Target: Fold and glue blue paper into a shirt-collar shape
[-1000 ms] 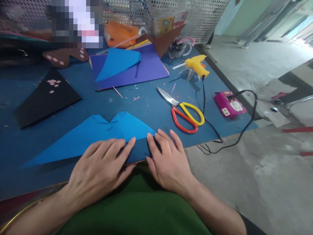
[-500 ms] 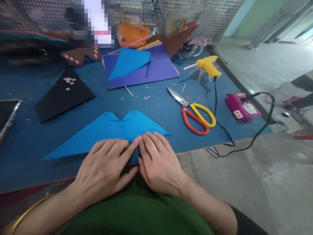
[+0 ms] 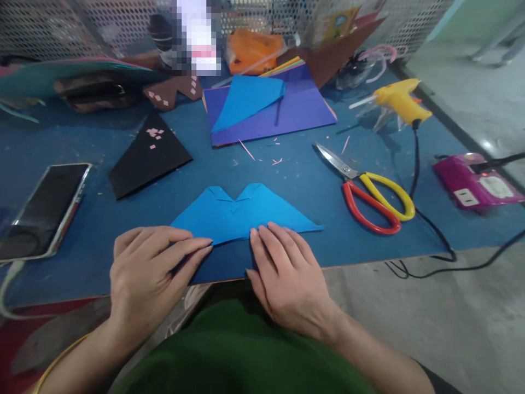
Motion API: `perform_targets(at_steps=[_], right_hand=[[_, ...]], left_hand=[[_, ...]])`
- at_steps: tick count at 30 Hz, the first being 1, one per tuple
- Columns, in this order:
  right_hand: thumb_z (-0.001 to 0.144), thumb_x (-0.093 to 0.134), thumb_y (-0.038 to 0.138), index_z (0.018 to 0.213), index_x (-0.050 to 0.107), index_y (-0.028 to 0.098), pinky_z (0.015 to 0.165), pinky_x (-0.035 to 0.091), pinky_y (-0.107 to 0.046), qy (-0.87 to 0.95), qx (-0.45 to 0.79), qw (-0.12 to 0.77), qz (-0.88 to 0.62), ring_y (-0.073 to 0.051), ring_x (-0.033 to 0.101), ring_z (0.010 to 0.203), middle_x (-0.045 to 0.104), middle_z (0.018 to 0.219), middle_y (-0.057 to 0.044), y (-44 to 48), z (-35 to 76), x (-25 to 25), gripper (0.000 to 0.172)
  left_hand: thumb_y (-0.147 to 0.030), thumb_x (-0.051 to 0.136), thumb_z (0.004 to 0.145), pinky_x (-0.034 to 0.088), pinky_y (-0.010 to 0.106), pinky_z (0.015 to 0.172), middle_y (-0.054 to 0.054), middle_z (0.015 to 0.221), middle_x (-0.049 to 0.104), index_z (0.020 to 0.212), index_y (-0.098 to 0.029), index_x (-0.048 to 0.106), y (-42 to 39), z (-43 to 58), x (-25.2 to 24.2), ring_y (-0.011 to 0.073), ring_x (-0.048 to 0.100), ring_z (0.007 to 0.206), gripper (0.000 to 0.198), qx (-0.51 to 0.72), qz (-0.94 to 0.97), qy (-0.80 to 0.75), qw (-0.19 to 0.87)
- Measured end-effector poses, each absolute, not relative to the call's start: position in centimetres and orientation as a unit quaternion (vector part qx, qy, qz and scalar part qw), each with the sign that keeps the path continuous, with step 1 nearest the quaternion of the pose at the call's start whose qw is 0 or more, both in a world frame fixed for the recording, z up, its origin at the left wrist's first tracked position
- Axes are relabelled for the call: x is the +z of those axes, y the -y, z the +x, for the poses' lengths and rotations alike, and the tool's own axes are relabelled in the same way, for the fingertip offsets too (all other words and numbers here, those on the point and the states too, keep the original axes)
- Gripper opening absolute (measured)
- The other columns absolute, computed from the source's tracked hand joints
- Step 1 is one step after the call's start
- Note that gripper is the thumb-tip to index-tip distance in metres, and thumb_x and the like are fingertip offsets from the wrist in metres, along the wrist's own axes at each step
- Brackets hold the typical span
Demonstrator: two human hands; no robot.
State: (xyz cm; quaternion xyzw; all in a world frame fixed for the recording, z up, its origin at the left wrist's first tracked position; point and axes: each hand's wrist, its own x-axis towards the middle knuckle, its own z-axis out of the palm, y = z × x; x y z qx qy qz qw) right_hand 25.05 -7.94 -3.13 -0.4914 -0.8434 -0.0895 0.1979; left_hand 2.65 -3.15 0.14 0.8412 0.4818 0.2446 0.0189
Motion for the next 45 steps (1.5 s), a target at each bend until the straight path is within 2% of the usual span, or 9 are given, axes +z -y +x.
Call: perform_targets(at_steps=[7,16,30,34,38,41,45], right_hand=[[0.097,0.051,0.034,0.138,0.056,0.01,0.104,0.047,-0.05,0.862,-0.069,0.185,-0.468,-0.034,0.05,0.131,0.062,0.137,-0.017,7.7,23.7,-3.2,0.048],[0.097,0.05,0.035,0.139,0.055,0.008,0.104,0.046,-0.052,0.863,-0.037,0.182,-0.47,-0.036,0.047,0.131,0.06,0.138,-0.018,7.6,23.5,-2.8,0.05],[0.097,0.048,0.038,0.14,0.054,0.01,0.1,0.047,-0.056,0.864,-0.059,0.153,-0.475,-0.04,0.05,0.124,0.061,0.13,-0.02,7.5,22.8,-2.3,0.052],[0.097,0.047,0.033,0.137,0.056,0.004,0.103,0.047,-0.053,0.867,-0.051,0.165,-0.468,-0.036,0.051,0.123,0.062,0.128,-0.021,7.3,22.5,-2.2,0.049],[0.096,0.048,0.029,0.138,0.055,0.002,0.103,0.047,-0.05,0.876,-0.021,0.179,-0.447,-0.035,0.049,0.125,0.061,0.131,-0.019,7.0,22.2,-2.3,0.05],[0.097,0.048,0.032,0.139,0.055,0.004,0.106,0.044,-0.053,0.875,-0.013,0.179,-0.45,-0.036,0.049,0.126,0.061,0.134,-0.017,6.9,21.8,-2.4,0.051],[0.098,0.045,0.031,0.136,0.056,0.001,0.11,0.04,-0.05,0.876,-0.018,0.187,-0.445,-0.034,0.05,0.127,0.062,0.134,-0.017,6.9,21.1,-2.5,0.05]], left_hand=[[-0.022,0.053,0.099,0.039,0.042,0.086,-0.001,0.088,0.072,0.09,-0.025,0.07,2.5,2.9,0.7,0.0188,0.066,0.084,0.02,0.212,0.865,-0.455,0.026],[-0.025,0.051,0.099,0.037,0.042,0.087,0.0,0.085,0.069,0.082,-0.022,0.066,1.5,3.0,0.9,0.0196,0.063,0.08,0.023,0.163,0.87,-0.463,0.05],[-0.025,0.051,0.098,0.038,0.044,0.089,0.001,0.078,0.063,0.079,-0.021,0.058,1.4,2.9,0.9,0.0213,0.058,0.076,0.021,0.136,0.884,-0.448,-0.002],[-0.027,0.054,0.097,0.038,0.043,0.086,0.001,0.077,0.062,0.077,-0.021,0.057,1.4,2.8,0.8,0.0212,0.058,0.073,0.021,0.154,0.878,-0.452,-0.008],[-0.026,0.054,0.097,0.038,0.043,0.087,0.001,0.077,0.063,0.077,-0.022,0.058,1.5,2.8,0.7,0.0208,0.058,0.073,0.021,0.161,0.876,-0.456,-0.004],[-0.026,0.054,0.097,0.038,0.043,0.087,0.001,0.076,0.064,0.076,-0.022,0.059,1.6,2.9,0.6,0.0207,0.059,0.074,0.022,0.165,0.874,-0.457,-0.009],[-0.025,0.053,0.098,0.037,0.042,0.087,0.0,0.081,0.068,0.079,-0.022,0.064,1.8,2.5,0.8,0.0201,0.063,0.078,0.022,0.181,0.869,-0.46,0.013]])
